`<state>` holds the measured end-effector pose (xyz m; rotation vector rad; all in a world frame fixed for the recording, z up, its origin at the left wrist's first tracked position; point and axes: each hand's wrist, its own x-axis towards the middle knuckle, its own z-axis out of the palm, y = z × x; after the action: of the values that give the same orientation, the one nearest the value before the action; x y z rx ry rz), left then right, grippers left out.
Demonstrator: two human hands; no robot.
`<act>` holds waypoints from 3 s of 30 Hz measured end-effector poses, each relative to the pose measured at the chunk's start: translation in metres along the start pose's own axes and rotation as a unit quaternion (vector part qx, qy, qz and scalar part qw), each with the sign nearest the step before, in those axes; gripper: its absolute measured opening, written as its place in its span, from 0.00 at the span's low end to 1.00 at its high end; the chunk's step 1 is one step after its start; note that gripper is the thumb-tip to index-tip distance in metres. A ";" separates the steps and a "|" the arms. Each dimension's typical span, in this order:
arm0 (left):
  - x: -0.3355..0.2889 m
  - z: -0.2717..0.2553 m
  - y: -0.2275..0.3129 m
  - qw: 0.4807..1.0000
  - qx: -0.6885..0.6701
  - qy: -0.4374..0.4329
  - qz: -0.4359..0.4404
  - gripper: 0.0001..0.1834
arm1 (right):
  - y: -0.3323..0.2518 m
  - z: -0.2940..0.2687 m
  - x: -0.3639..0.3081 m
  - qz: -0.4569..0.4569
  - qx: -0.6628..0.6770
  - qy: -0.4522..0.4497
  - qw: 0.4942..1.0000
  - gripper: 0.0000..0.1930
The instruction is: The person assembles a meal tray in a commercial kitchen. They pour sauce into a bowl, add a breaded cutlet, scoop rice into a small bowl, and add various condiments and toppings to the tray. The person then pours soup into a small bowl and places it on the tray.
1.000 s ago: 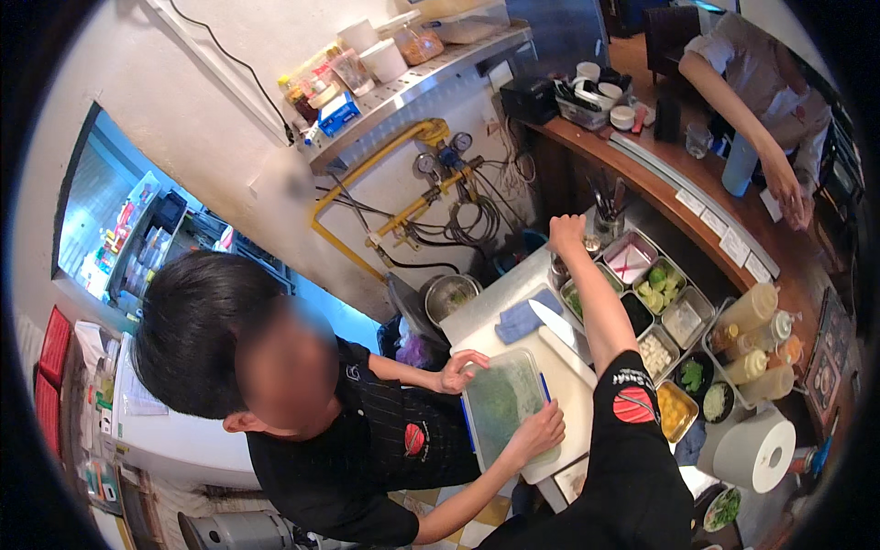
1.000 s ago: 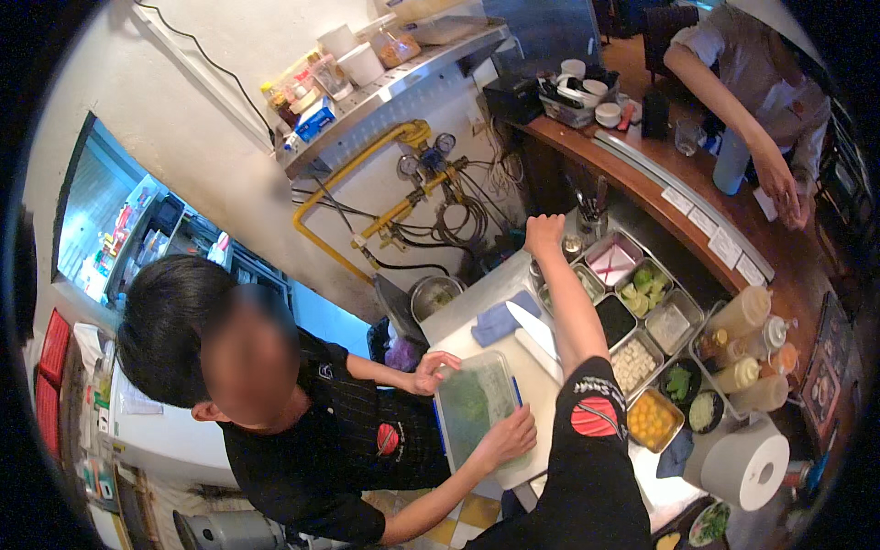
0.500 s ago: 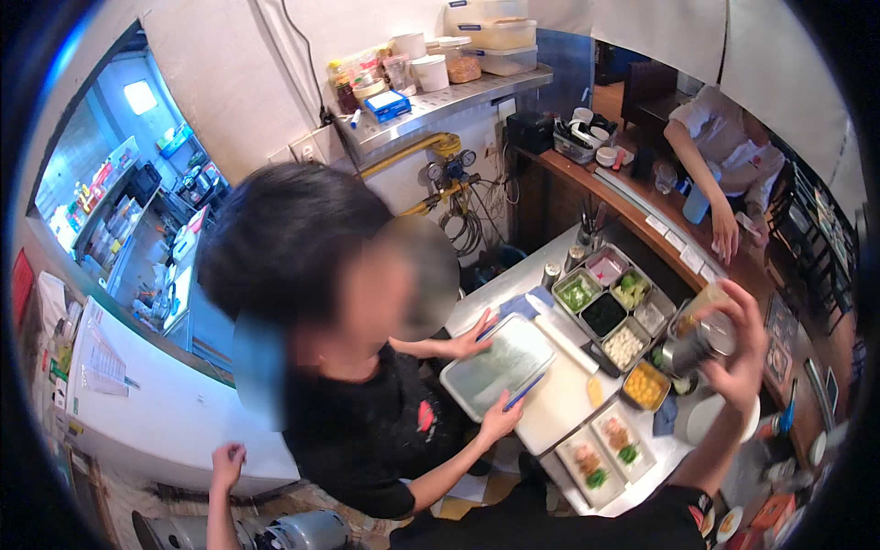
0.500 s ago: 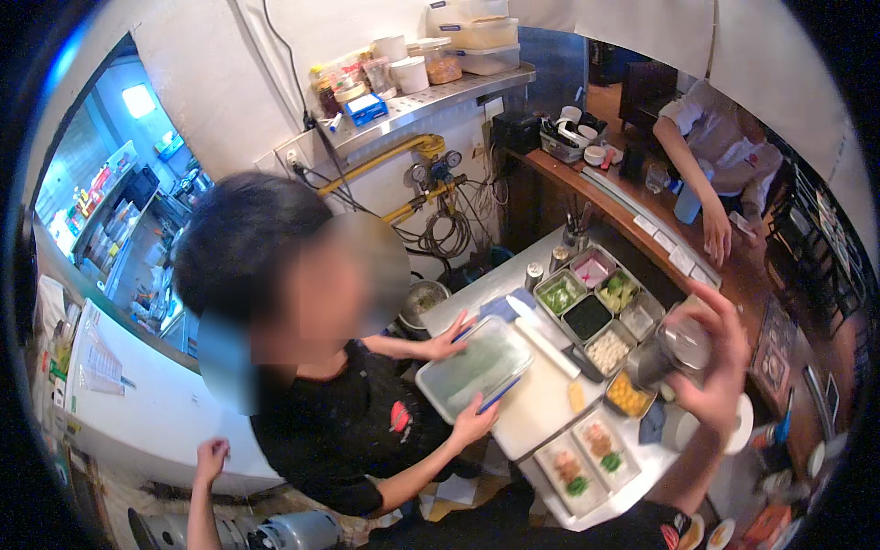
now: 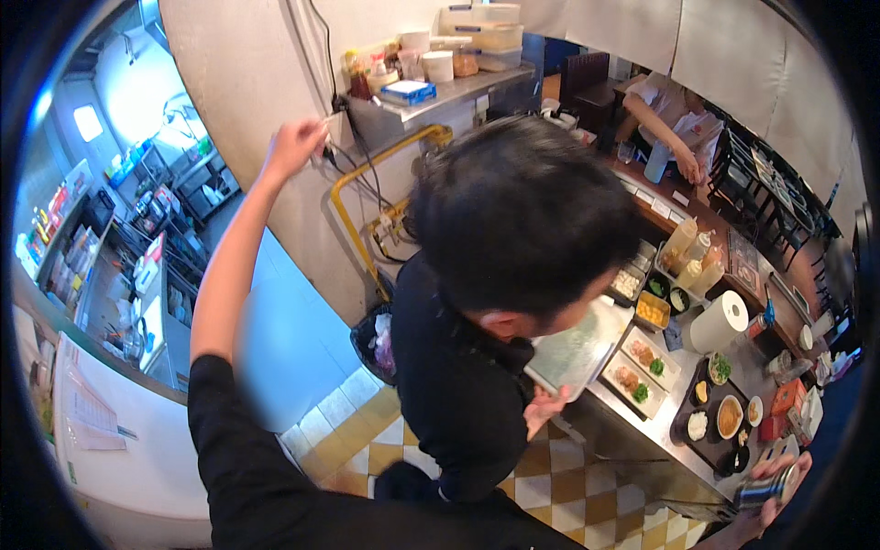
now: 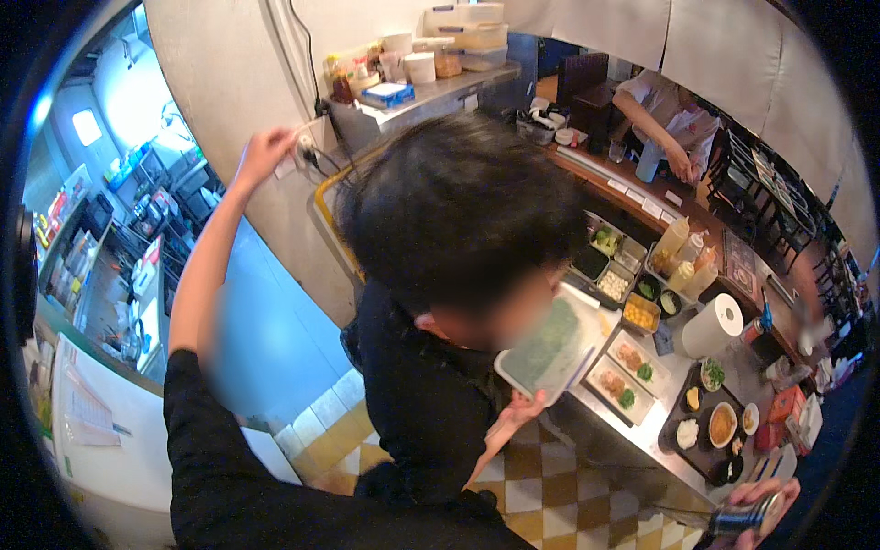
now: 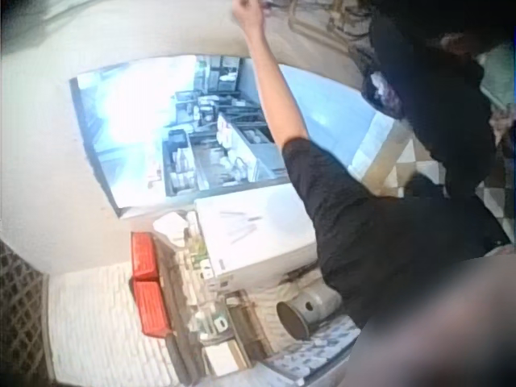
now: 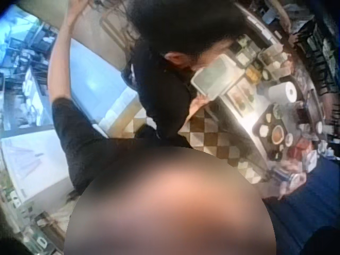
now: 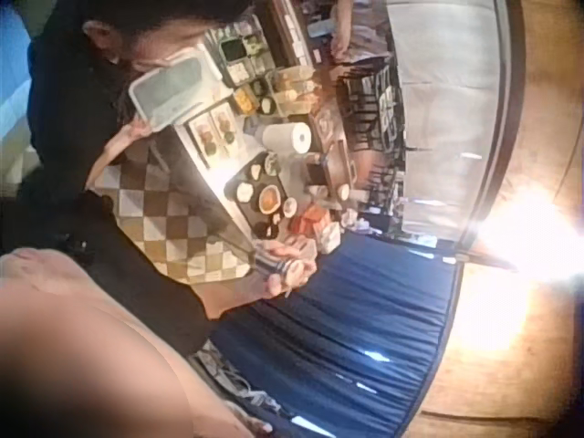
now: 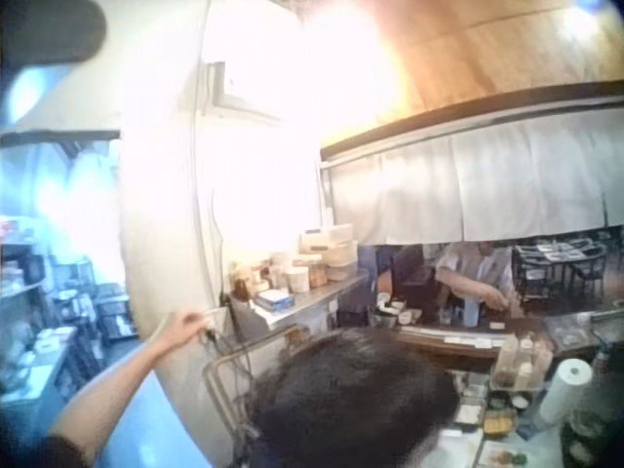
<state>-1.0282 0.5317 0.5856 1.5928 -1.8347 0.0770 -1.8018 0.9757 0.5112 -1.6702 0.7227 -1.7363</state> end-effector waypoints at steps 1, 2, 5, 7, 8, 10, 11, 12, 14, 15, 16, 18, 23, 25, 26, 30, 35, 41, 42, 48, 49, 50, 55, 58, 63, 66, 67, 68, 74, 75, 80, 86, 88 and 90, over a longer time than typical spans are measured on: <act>0.026 0.011 0.002 0.997 -0.057 0.044 -0.014 0.18 | 0.001 0.029 0.004 -0.006 0.030 -0.046 0.998 0.36; 0.049 0.013 -0.003 0.998 -0.022 0.050 0.013 0.19 | 0.003 0.061 0.010 -0.008 0.063 -0.087 0.994 0.36; 0.107 0.034 -0.027 0.999 0.012 0.012 0.031 0.23 | 0.015 0.167 0.035 0.019 0.149 -0.165 0.975 0.36; 0.136 0.052 -0.036 0.998 0.012 0.012 0.056 0.23 | 0.028 0.240 0.052 0.043 0.170 -0.206 0.963 0.37; 0.151 0.062 -0.045 0.996 0.005 0.034 0.084 0.22 | 0.037 0.279 0.061 0.055 0.177 -0.219 0.958 0.37; 0.187 0.072 -0.055 0.986 0.012 0.063 0.155 0.22 | 0.056 0.342 0.073 0.068 0.188 -0.217 0.955 0.37; 0.201 0.066 -0.062 0.982 0.010 0.069 0.174 0.22 | 0.066 0.372 0.081 0.071 0.195 -0.218 0.954 0.37; 0.208 0.067 -0.068 0.980 0.000 0.068 0.188 0.22 | 0.072 0.403 0.093 0.079 0.199 -0.220 0.952 0.38; 0.232 0.067 -0.081 0.970 -0.025 0.076 0.231 0.22 | 0.082 0.450 0.108 0.096 0.198 -0.203 0.954 0.38; 0.249 0.061 -0.090 0.972 -0.017 0.067 0.223 0.22 | 0.088 0.467 0.114 0.101 0.195 -0.186 0.958 0.39; 0.267 0.057 -0.096 0.975 -0.009 0.058 0.214 0.22 | 0.089 0.480 0.111 0.108 0.188 -0.161 0.963 0.39; 0.298 0.047 -0.099 0.983 0.008 0.017 0.184 0.25 | 0.099 0.493 0.074 0.112 0.102 -0.044 0.988 0.34; 0.366 0.089 -0.083 0.973 0.192 0.036 0.122 0.37 | 0.138 0.537 0.075 0.156 0.022 0.188 0.970 0.38; 0.389 0.110 -0.073 0.961 0.232 0.070 0.134 0.40 | 0.157 0.538 0.078 0.207 -0.058 0.241 0.946 0.38; 0.404 0.115 -0.069 0.961 0.246 0.051 0.113 0.43 | 0.167 0.536 0.087 0.214 -0.055 0.261 0.940 0.37; 0.447 0.127 -0.055 0.957 0.287 0.036 0.036 0.48 | 0.226 0.491 0.113 0.243 -0.017 0.288 0.926 0.35; 0.489 0.164 -0.028 0.943 0.325 -0.007 -0.074 0.54 | 0.336 0.389 0.178 0.243 -0.052 0.251 0.935 0.38; 0.513 0.175 -0.034 0.916 0.373 -0.044 -0.140 0.50 | 0.436 0.293 0.241 0.245 -0.124 0.118 0.954 0.40; 0.516 0.182 -0.036 0.921 0.362 -0.044 -0.137 0.50 | 0.442 0.282 0.246 0.249 -0.113 0.110 0.956 0.39; 0.514 0.188 -0.023 0.942 0.285 0.019 -0.177 0.59 | 0.450 0.238 0.248 0.229 -0.095 0.098 0.964 0.39; 0.505 0.195 -0.023 0.934 0.301 0.036 -0.190 0.58 | 0.447 0.232 0.242 0.223 -0.134 0.091 0.961 0.39; 0.505 0.196 -0.025 0.933 0.310 0.045 -0.175 0.57 | 0.444 0.228 0.235 0.218 -0.171 0.085 0.957 0.38; 0.499 0.159 0.008 0.982 -0.029 0.161 -0.091 0.51 | 0.408 0.211 0.190 0.257 -0.181 0.143 0.938 0.35; 0.457 0.128 0.077 0.926 -0.360 -0.103 0.059 0.46 | 0.376 0.199 0.160 0.273 -0.154 0.203 0.928 0.37; 0.279 0.186 0.204 0.807 -0.449 -0.319 0.214 0.50 | 0.315 0.195 0.101 0.219 -0.306 0.276 0.884 0.40; 0.143 0.253 0.269 0.770 -0.347 -0.309 0.438 0.53 | 0.287 0.195 0.063 0.209 -0.306 0.279 0.886 0.39; 0.095 0.280 0.288 0.771 -0.330 -0.267 0.475 0.53 | 0.270 0.193 0.053 0.205 -0.315 0.286 0.882 0.39; 0.047 0.302 0.308 0.762 -0.319 -0.284 0.487 0.53 | 0.251 0.192 0.044 0.235 -0.309 0.295 0.873 0.40; -0.215 0.397 0.409 0.708 -0.403 -0.389 0.430 0.50 | 0.179 0.164 -0.063 0.286 -0.378 0.439 0.763 0.40; -0.244 0.398 0.419 0.710 -0.417 -0.413 0.389 0.49 | 0.175 0.156 -0.085 0.287 -0.391 0.464 0.741 0.40; -0.308 0.401 0.444 0.603 -0.260 -0.593 0.466 0.53 | 0.137 0.150 -0.120 0.331 -0.394 0.370 0.774 0.39; -0.335 0.394 0.440 0.554 0.069 -0.630 0.540 0.50 | -0.027 0.138 -0.106 0.299 -0.216 0.237 0.899 0.40; -0.358 0.442 0.386 0.553 0.161 -0.610 0.545 0.48 | -0.056 0.159 -0.162 0.165 -0.257 0.383 0.872 0.43; -0.386 0.477 0.335 0.484 0.202 -0.637 0.565 0.49 | -0.068 0.166 -0.187 0.108 -0.278 0.502 0.812 0.44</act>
<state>-1.5424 0.7168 0.1502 -0.0609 -4.0109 -0.1661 -1.6381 1.1661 0.4470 -0.7472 1.9613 -2.3167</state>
